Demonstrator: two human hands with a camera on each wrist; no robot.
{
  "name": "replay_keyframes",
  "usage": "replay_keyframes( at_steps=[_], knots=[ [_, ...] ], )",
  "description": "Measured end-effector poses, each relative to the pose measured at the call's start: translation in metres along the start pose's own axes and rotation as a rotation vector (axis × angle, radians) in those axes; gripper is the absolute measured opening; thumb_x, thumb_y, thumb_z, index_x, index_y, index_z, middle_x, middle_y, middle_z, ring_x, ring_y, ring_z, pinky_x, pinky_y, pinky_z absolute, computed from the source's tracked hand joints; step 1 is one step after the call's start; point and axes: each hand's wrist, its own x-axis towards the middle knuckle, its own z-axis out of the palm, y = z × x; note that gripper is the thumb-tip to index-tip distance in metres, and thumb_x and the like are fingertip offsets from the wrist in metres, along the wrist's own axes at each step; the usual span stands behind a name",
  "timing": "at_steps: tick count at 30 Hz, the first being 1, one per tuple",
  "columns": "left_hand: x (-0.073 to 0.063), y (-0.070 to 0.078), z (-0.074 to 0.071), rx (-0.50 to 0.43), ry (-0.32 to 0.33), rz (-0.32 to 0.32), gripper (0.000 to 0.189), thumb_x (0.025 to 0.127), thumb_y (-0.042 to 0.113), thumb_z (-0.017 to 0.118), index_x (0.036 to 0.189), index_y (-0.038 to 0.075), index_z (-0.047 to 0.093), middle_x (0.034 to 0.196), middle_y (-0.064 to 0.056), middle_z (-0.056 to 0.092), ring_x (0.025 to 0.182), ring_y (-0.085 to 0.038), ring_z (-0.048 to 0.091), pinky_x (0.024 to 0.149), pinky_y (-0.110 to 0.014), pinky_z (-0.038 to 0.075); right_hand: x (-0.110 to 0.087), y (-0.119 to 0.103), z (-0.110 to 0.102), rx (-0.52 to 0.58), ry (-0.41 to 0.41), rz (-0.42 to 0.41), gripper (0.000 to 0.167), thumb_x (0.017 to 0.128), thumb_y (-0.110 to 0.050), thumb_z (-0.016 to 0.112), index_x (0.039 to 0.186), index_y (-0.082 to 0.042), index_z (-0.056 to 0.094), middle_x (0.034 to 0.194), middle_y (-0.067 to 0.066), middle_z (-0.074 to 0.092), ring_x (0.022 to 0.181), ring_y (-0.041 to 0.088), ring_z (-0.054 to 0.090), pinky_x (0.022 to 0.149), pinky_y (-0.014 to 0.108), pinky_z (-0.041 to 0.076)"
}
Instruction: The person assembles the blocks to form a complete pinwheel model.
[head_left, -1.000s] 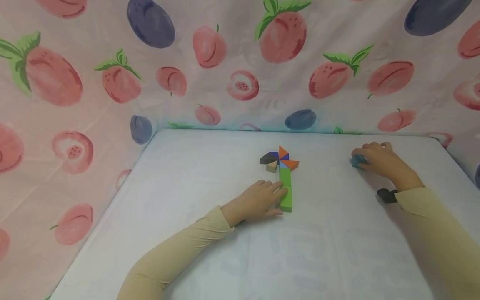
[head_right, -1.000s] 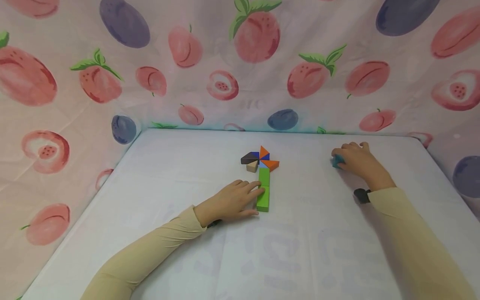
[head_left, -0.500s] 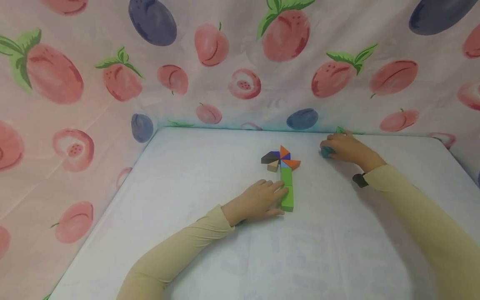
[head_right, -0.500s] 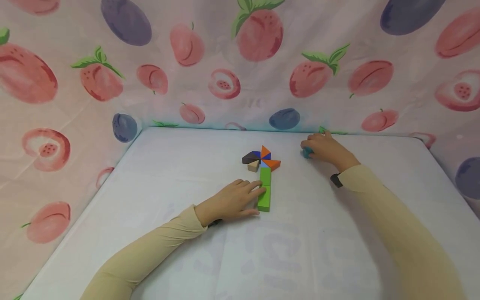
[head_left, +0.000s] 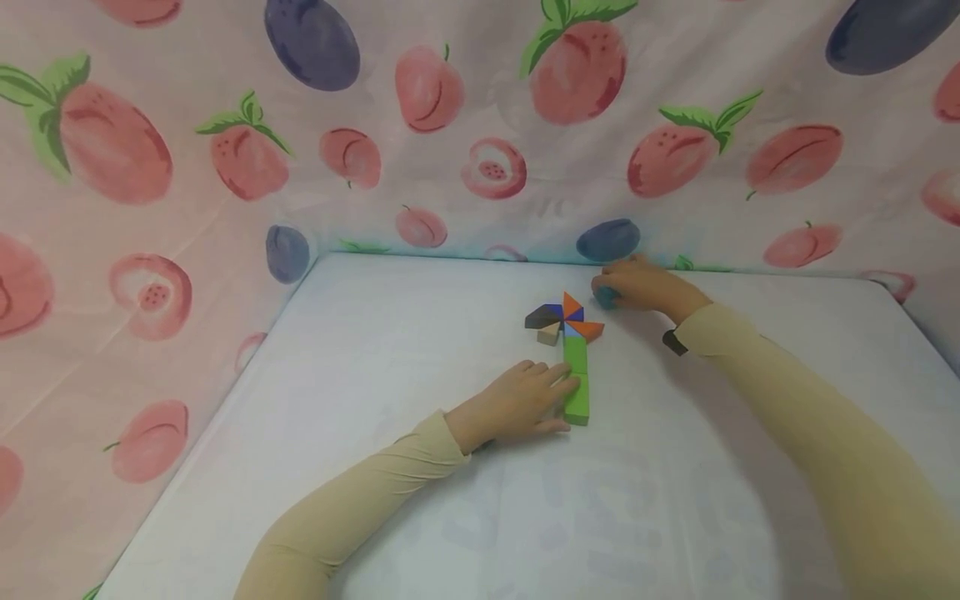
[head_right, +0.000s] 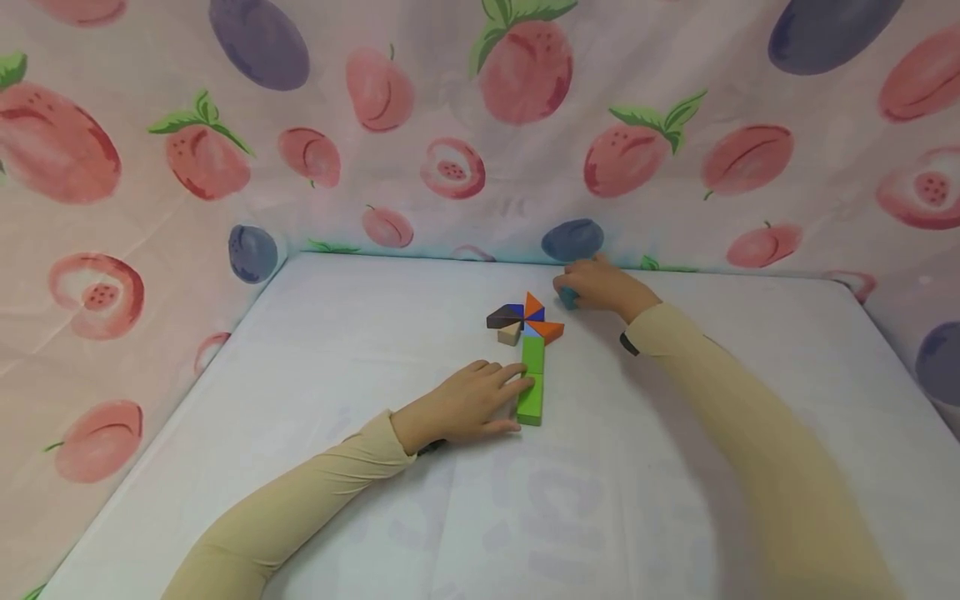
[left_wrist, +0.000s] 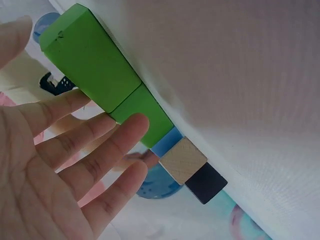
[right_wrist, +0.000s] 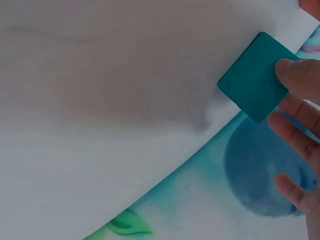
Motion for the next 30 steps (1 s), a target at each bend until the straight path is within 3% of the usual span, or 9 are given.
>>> replay_keyframes(
  at_steps=[6, 12, 18, 25, 30],
  knots=[
    [0.000, 0.001, 0.001, -0.002, -0.007, -0.005, 0.065, 0.091, 0.058, 0.047, 0.139, 0.015, 0.041, 0.139, -0.004, 0.047, 0.114, -0.018, 0.055, 0.098, -0.032, 0.044, 0.018, -0.010, -0.008, -0.016, -0.016, 0.000, 0.034, 0.077, -0.002, 0.073, 0.107, -0.012, 0.064, 0.110, 0.013, 0.065, 0.110, 0.037, 0.057, 0.098, 0.068, 0.032],
    [0.000, 0.000, 0.003, 0.016, 0.012, 0.002, 0.065, 0.090, 0.059, 0.047, 0.138, 0.015, 0.042, 0.136, -0.003, 0.048, 0.111, -0.017, 0.057, 0.096, -0.031, 0.045, 0.037, -0.018, -0.015, -0.036, -0.021, -0.026, 0.031, 0.077, -0.004, 0.073, 0.105, -0.014, 0.065, 0.102, 0.009, 0.067, 0.102, 0.032, 0.058, 0.095, 0.060, 0.038],
    [0.001, 0.000, 0.003, 0.002, 0.006, 0.001, 0.064, 0.090, 0.059, 0.047, 0.137, 0.016, 0.042, 0.136, -0.003, 0.047, 0.111, -0.017, 0.056, 0.096, -0.031, 0.044, 0.054, -0.025, -0.017, -0.040, -0.010, -0.067, 0.025, 0.079, -0.005, 0.072, 0.101, -0.016, 0.065, 0.094, 0.006, 0.066, 0.099, 0.028, 0.059, 0.097, 0.061, 0.038],
    [0.000, -0.001, 0.005, 0.021, 0.031, 0.005, 0.063, 0.090, 0.060, 0.046, 0.135, 0.016, 0.043, 0.134, -0.002, 0.048, 0.108, -0.017, 0.056, 0.094, -0.031, 0.045, 0.073, -0.042, -0.020, -0.034, -0.073, -0.085, 0.026, 0.080, -0.004, 0.070, 0.102, -0.017, 0.065, 0.092, 0.004, 0.065, 0.095, 0.027, 0.059, 0.104, 0.062, 0.031],
    [0.000, -0.001, 0.006, 0.023, 0.031, 0.004, 0.063, 0.090, 0.060, 0.046, 0.135, 0.016, 0.042, 0.135, -0.003, 0.047, 0.109, -0.017, 0.056, 0.095, -0.031, 0.044, 0.079, -0.053, -0.021, -0.076, -0.070, -0.128, 0.033, 0.079, -0.001, 0.070, 0.108, -0.016, 0.065, 0.097, 0.007, 0.065, 0.098, 0.028, 0.060, 0.103, 0.061, 0.032]
  ],
)
